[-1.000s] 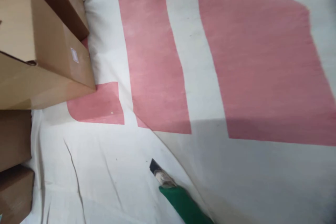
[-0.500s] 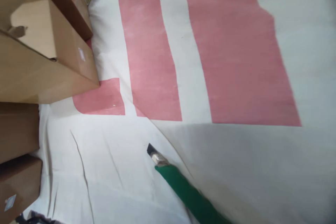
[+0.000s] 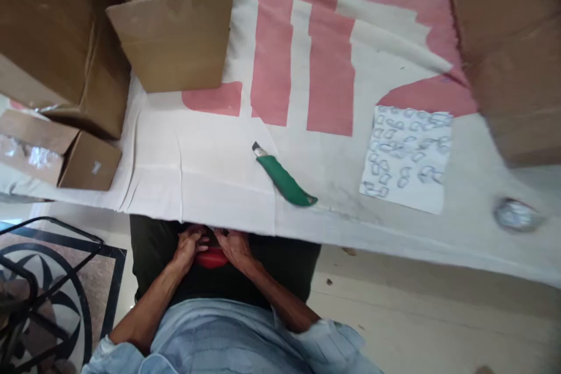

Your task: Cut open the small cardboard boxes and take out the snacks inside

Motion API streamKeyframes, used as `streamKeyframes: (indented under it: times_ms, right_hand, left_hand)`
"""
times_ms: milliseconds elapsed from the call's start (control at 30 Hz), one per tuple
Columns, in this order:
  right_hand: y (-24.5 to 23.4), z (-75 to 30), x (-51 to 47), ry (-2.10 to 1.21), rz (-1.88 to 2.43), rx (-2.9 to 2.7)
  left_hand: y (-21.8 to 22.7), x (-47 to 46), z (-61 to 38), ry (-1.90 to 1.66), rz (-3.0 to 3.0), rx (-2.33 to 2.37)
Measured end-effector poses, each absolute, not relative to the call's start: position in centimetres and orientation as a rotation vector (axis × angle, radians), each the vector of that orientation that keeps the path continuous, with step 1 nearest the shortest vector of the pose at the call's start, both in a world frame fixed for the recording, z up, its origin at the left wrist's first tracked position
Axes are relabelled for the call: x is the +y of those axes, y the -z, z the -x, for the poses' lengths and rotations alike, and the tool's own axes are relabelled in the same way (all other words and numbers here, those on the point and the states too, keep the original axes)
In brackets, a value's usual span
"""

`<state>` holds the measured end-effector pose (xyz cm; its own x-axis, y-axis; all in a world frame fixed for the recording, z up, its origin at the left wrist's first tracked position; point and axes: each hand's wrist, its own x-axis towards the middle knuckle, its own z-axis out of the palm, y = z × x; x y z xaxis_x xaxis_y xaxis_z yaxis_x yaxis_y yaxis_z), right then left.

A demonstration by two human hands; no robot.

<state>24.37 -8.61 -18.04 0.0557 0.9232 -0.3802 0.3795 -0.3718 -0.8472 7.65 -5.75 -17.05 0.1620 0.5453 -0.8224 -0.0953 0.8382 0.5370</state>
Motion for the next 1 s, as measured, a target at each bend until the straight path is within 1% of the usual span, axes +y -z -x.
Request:
streamKeyframes:
  times_ms: [67,167,267,400,567,767,833,900,1000]
  right_hand:
    - [16.0,-24.4,-11.8,-1.017,1.73,-1.451]
    - [12.4,-24.8,-16.2,-0.519,1.499,-1.717]
    - [9.6,-25.3,-19.5,-0.226,1.35,-1.864]
    - [8.1,-25.5,-21.9,-0.036,1.263,-1.862]
    - [7.7,-25.1,-23.1,0.074,1.185,-1.822]
    - [8.7,-25.7,-24.1,0.073,1.203,-1.7]
    - [9.3,-26.2,-24.0,-0.026,1.29,-1.535]
    - [9.5,-26.5,-23.4,-0.281,1.392,-1.288]
    - [9.0,-26.8,-21.5,-0.833,1.375,-0.893]
  left_hand:
    - [16.4,-7.3,-7.2,-0.495,-0.348,1.249]
    - [14.4,-9.1,-6.8,-0.527,-0.317,1.088]
    - [11.9,-9.8,-6.6,-0.582,-0.352,0.896]
    - [8.9,-9.9,-6.2,-0.57,-0.468,0.679]
    - [6.6,-10.4,-6.7,-0.619,-0.704,0.783]
    - [5.6,-10.9,-7.2,-0.732,-0.82,0.831]
    - [5.3,-10.8,-7.0,-0.771,-0.855,0.843]
    - [5.0,-10.5,-6.9,-0.809,-0.88,0.865]
    - [4.7,-9.7,-7.1,-0.853,-0.901,0.913]
